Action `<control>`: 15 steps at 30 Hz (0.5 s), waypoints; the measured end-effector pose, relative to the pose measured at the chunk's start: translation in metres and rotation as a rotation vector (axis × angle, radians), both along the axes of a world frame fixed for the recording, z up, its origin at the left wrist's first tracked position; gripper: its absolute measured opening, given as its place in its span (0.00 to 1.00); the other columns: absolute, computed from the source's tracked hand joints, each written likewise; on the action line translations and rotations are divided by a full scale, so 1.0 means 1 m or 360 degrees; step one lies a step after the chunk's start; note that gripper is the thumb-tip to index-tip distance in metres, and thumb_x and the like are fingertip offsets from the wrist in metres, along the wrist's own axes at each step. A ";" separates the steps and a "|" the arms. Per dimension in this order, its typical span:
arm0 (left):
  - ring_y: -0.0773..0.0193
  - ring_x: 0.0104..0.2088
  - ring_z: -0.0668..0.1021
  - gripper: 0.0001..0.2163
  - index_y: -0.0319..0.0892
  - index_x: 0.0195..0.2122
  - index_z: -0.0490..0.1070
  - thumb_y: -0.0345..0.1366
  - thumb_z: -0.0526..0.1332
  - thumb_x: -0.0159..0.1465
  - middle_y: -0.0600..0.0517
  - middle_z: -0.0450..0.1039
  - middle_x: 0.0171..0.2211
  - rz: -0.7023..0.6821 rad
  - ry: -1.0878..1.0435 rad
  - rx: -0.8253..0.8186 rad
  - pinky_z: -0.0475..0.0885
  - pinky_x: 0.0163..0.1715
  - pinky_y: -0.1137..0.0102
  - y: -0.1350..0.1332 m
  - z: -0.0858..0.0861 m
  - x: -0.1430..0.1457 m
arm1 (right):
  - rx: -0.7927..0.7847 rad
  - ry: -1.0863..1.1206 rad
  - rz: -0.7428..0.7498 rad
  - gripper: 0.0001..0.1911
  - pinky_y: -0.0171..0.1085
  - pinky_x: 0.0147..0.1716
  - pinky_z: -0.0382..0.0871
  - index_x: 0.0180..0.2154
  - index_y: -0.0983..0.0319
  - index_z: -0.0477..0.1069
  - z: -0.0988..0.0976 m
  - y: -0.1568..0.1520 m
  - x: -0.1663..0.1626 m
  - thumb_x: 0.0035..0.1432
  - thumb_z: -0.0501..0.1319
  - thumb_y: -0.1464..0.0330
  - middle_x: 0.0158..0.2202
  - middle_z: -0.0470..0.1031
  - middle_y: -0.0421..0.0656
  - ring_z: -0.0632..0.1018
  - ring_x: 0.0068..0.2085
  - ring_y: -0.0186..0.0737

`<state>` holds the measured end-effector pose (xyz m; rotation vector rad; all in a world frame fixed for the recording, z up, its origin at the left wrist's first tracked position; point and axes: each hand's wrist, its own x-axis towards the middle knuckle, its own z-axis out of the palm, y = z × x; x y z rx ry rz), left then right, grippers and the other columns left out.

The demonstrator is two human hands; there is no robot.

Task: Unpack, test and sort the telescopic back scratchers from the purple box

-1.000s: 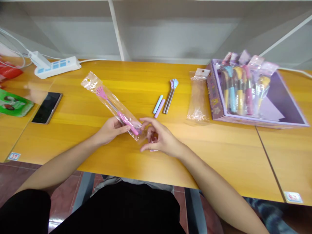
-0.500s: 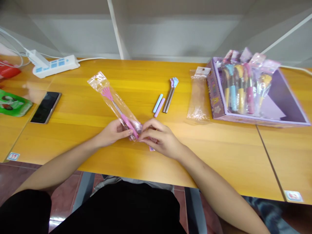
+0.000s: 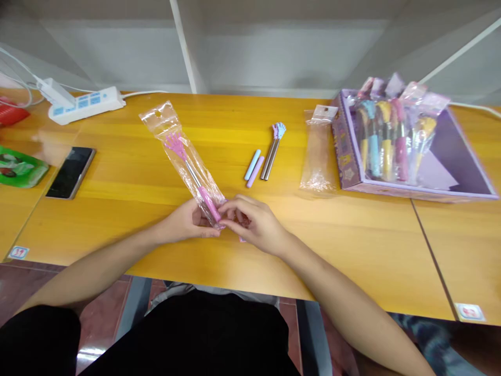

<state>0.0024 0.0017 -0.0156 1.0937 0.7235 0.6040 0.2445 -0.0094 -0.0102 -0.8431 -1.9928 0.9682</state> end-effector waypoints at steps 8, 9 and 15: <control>0.61 0.41 0.83 0.19 0.41 0.44 0.74 0.41 0.80 0.60 0.50 0.81 0.40 -0.0004 0.0027 0.0043 0.80 0.47 0.62 0.004 0.002 -0.001 | -0.0307 0.0123 -0.0141 0.23 0.35 0.31 0.71 0.57 0.57 0.71 -0.009 0.002 0.002 0.67 0.73 0.59 0.39 0.74 0.40 0.74 0.31 0.33; 0.61 0.40 0.83 0.19 0.41 0.44 0.75 0.41 0.80 0.60 0.50 0.81 0.39 -0.0019 0.0038 0.0042 0.80 0.46 0.62 0.005 0.003 -0.002 | -0.0404 0.0136 -0.0117 0.22 0.35 0.30 0.71 0.56 0.57 0.72 -0.009 0.003 0.002 0.67 0.73 0.58 0.38 0.75 0.40 0.74 0.31 0.33; 0.62 0.38 0.84 0.19 0.40 0.44 0.74 0.41 0.79 0.61 0.49 0.83 0.38 -0.0059 0.0061 0.0017 0.81 0.44 0.63 0.005 0.004 -0.007 | -0.0811 0.0198 0.0037 0.17 0.33 0.27 0.69 0.41 0.61 0.77 -0.003 0.002 0.000 0.68 0.71 0.53 0.31 0.80 0.41 0.75 0.27 0.32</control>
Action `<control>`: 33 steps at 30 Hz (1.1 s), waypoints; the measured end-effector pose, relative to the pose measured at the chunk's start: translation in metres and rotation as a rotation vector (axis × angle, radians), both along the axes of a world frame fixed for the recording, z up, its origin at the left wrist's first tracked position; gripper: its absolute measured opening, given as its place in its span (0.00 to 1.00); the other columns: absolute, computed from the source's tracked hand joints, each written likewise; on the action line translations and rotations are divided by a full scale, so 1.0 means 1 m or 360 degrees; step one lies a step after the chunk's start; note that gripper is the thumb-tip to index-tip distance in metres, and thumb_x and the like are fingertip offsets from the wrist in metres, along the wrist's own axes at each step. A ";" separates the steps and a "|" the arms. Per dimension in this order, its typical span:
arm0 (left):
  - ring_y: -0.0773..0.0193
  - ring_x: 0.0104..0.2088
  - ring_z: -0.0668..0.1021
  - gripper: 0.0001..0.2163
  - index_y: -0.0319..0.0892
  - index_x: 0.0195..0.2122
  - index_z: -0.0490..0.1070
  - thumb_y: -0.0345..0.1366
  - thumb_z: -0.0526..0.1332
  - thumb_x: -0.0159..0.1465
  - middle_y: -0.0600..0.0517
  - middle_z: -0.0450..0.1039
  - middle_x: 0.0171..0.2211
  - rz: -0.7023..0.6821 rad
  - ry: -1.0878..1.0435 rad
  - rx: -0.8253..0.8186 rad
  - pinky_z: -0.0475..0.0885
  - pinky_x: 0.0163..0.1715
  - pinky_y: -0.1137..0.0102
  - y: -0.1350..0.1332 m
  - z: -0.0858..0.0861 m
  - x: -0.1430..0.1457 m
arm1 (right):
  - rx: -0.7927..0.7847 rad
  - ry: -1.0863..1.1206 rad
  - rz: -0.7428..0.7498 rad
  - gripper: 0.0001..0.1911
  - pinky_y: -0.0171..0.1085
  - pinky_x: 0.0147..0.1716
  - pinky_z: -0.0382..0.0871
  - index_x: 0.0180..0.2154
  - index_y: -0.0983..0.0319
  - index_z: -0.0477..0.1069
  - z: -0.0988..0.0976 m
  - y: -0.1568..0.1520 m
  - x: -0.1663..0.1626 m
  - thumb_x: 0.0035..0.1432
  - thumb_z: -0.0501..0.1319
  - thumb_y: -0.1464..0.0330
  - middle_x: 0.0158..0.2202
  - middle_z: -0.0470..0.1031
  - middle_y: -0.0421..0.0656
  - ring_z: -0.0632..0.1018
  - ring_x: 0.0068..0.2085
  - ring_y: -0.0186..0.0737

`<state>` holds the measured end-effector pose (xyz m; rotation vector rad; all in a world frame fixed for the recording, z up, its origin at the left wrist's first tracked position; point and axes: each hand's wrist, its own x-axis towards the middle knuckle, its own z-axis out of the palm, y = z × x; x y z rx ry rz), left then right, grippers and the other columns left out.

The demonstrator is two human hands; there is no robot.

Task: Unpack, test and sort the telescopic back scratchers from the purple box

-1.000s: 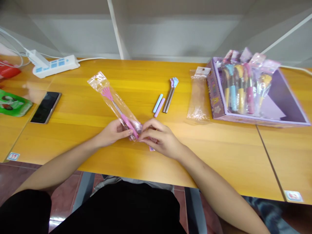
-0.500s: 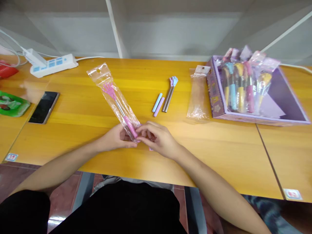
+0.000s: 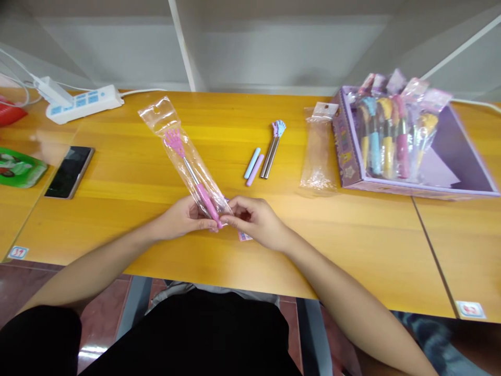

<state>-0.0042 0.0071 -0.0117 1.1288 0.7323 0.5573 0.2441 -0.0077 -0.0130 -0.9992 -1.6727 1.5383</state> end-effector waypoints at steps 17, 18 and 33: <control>0.56 0.47 0.83 0.16 0.42 0.49 0.80 0.45 0.74 0.66 0.45 0.82 0.48 0.0131 -0.0090 0.0255 0.79 0.49 0.62 0.006 0.002 -0.006 | -0.0659 0.0204 0.0459 0.21 0.30 0.26 0.75 0.36 0.63 0.75 0.012 -0.004 0.002 0.62 0.76 0.54 0.29 0.80 0.39 0.79 0.25 0.30; 0.58 0.45 0.82 0.17 0.42 0.50 0.80 0.47 0.74 0.66 0.46 0.82 0.47 0.0325 -0.0137 0.0215 0.79 0.47 0.65 0.010 0.002 -0.007 | -0.0712 0.0178 0.0578 0.20 0.30 0.26 0.75 0.37 0.63 0.75 0.015 -0.006 0.002 0.63 0.76 0.55 0.29 0.80 0.39 0.79 0.24 0.30; 0.65 0.38 0.81 0.15 0.43 0.47 0.80 0.43 0.76 0.63 0.49 0.81 0.45 0.0318 0.0035 0.0192 0.78 0.36 0.72 0.014 -0.002 -0.006 | 0.0353 -0.0531 0.0272 0.19 0.33 0.30 0.67 0.41 0.61 0.78 0.019 0.013 0.036 0.61 0.76 0.53 0.31 0.75 0.39 0.74 0.30 0.33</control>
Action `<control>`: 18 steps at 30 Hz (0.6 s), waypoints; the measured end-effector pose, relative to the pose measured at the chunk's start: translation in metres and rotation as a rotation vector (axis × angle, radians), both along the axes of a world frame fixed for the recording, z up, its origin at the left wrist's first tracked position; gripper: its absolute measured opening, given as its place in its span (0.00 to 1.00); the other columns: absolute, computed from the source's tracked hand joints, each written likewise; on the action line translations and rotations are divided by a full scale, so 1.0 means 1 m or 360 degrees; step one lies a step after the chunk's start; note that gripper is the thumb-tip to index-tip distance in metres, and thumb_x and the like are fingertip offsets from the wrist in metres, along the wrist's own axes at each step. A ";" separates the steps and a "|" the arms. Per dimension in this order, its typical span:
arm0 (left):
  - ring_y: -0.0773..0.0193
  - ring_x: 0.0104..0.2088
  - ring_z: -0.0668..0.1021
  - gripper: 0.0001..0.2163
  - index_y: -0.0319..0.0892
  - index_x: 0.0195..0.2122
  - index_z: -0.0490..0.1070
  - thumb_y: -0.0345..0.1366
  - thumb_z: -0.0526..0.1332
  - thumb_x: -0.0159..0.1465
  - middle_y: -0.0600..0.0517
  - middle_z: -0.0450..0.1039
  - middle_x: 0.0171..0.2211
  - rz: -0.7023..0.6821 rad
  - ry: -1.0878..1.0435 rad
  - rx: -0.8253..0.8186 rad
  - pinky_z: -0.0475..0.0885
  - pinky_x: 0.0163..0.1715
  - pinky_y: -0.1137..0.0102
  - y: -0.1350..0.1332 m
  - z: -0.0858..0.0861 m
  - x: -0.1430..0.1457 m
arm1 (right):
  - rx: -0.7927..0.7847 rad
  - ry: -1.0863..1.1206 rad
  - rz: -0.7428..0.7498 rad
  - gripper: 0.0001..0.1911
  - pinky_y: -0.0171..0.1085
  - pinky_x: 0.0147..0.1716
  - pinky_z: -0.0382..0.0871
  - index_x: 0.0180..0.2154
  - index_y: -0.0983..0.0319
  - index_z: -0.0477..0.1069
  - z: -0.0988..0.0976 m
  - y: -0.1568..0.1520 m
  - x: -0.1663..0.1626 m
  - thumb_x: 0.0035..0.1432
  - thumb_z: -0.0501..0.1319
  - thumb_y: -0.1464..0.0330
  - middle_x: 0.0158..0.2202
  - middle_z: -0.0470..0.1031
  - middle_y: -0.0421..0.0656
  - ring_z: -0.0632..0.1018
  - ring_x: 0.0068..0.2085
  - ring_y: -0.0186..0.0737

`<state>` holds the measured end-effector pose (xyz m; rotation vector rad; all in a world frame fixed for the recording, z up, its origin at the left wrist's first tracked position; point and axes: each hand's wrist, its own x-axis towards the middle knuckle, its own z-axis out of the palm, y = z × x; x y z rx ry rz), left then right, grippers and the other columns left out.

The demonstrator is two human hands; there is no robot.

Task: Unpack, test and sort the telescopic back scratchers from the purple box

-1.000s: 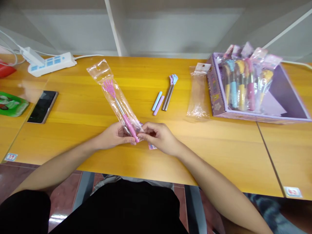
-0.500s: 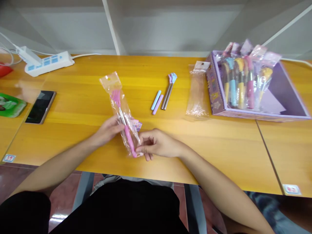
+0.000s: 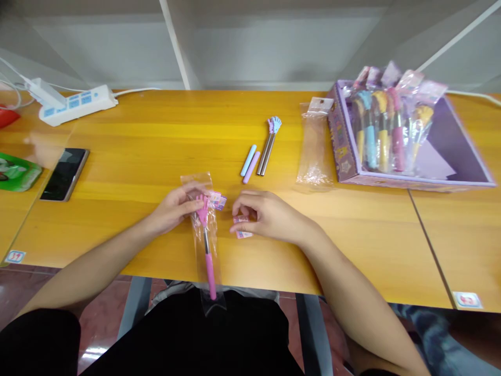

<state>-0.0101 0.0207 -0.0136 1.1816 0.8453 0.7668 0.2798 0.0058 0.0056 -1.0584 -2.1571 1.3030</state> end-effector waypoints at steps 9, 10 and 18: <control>0.65 0.33 0.80 0.10 0.42 0.44 0.74 0.44 0.64 0.73 0.51 0.78 0.37 -0.0595 0.0317 0.0122 0.76 0.34 0.69 -0.015 0.008 0.004 | 0.0104 -0.0482 0.0115 0.18 0.38 0.39 0.71 0.45 0.59 0.76 -0.004 0.001 0.009 0.56 0.78 0.65 0.43 0.73 0.42 0.77 0.39 0.39; 0.64 0.34 0.80 0.09 0.42 0.44 0.74 0.43 0.64 0.73 0.51 0.78 0.37 -0.0562 0.0369 0.0190 0.76 0.35 0.69 -0.015 0.009 0.004 | 0.0080 -0.0467 0.0120 0.17 0.37 0.39 0.71 0.44 0.59 0.75 -0.004 0.001 0.009 0.57 0.78 0.65 0.43 0.73 0.42 0.76 0.39 0.39; 0.67 0.35 0.81 0.14 0.44 0.52 0.70 0.43 0.67 0.71 0.49 0.77 0.46 -0.0159 0.0313 0.0293 0.78 0.36 0.71 -0.015 0.003 0.006 | -0.0093 -0.0403 0.0101 0.16 0.35 0.34 0.63 0.38 0.59 0.67 0.002 0.001 0.009 0.58 0.75 0.69 0.33 0.76 0.36 0.73 0.32 0.35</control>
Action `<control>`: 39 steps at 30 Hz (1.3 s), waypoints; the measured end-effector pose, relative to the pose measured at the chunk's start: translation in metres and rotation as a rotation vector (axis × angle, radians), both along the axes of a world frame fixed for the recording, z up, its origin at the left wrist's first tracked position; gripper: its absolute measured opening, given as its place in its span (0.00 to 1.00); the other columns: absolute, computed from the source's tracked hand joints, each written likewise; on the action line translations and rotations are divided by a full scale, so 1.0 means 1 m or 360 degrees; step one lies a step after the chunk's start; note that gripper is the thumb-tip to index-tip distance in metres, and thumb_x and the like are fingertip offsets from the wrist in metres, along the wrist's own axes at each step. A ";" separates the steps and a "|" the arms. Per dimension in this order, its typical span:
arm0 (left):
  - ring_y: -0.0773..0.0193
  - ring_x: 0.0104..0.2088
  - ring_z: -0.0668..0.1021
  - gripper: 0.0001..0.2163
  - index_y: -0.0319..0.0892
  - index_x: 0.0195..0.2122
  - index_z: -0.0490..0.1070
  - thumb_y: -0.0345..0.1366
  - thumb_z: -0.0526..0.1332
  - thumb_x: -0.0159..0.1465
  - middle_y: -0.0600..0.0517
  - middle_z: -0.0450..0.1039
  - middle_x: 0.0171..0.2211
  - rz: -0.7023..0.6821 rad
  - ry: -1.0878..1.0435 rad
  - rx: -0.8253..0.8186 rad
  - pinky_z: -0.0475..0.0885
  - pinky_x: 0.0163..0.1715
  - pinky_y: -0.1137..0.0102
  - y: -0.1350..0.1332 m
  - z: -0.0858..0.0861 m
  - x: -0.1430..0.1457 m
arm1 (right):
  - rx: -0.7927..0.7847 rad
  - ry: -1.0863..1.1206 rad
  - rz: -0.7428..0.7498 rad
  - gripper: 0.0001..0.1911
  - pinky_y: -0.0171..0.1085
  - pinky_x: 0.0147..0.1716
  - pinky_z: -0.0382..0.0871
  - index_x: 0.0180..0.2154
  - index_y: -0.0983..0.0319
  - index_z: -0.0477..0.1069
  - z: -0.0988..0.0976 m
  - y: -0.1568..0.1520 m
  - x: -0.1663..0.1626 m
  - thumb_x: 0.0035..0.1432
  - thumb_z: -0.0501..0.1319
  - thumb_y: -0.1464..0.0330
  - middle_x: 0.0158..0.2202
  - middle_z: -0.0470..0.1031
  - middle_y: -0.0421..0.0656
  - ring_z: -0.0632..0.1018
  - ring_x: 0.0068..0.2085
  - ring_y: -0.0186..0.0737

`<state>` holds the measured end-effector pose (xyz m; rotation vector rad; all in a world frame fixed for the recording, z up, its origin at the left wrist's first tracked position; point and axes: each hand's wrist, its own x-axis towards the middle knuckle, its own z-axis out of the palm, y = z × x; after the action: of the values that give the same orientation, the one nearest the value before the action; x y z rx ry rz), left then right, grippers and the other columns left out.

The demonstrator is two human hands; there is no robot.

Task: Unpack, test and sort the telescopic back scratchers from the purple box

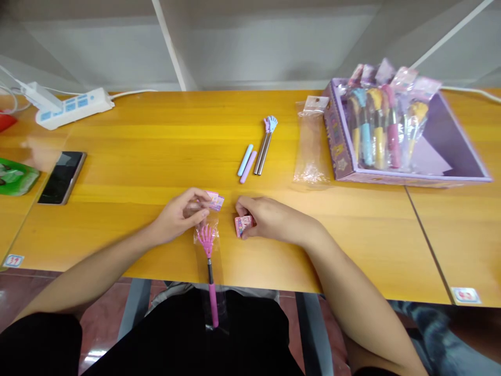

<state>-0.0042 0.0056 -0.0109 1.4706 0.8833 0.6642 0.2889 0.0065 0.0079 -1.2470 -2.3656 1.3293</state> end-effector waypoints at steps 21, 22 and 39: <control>0.63 0.38 0.82 0.17 0.42 0.45 0.74 0.48 0.73 0.68 0.49 0.80 0.42 0.0172 -0.0284 -0.0184 0.81 0.39 0.69 0.002 -0.005 0.006 | 0.1256 0.0764 -0.0424 0.19 0.39 0.38 0.82 0.62 0.54 0.69 -0.015 -0.016 -0.052 0.73 0.62 0.75 0.44 0.79 0.44 0.82 0.40 0.38; 0.63 0.39 0.82 0.16 0.42 0.46 0.75 0.48 0.73 0.68 0.48 0.80 0.43 0.0141 -0.0313 -0.0201 0.81 0.40 0.68 0.002 -0.004 0.005 | 0.1280 0.0729 -0.0433 0.20 0.39 0.39 0.83 0.62 0.55 0.69 -0.014 -0.016 -0.051 0.73 0.62 0.75 0.45 0.80 0.45 0.83 0.40 0.38; 0.56 0.54 0.85 0.20 0.46 0.62 0.66 0.41 0.69 0.73 0.41 0.81 0.58 -0.0035 -0.0428 -0.0060 0.80 0.54 0.62 -0.001 -0.007 0.004 | 0.1487 0.0520 -0.0548 0.27 0.42 0.44 0.81 0.68 0.52 0.68 -0.012 -0.010 -0.039 0.72 0.63 0.76 0.45 0.79 0.44 0.82 0.40 0.41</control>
<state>-0.0003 0.0048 -0.0180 1.3189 0.6671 0.8035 0.2499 -0.0040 -0.0040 -0.9563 -1.9820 0.2081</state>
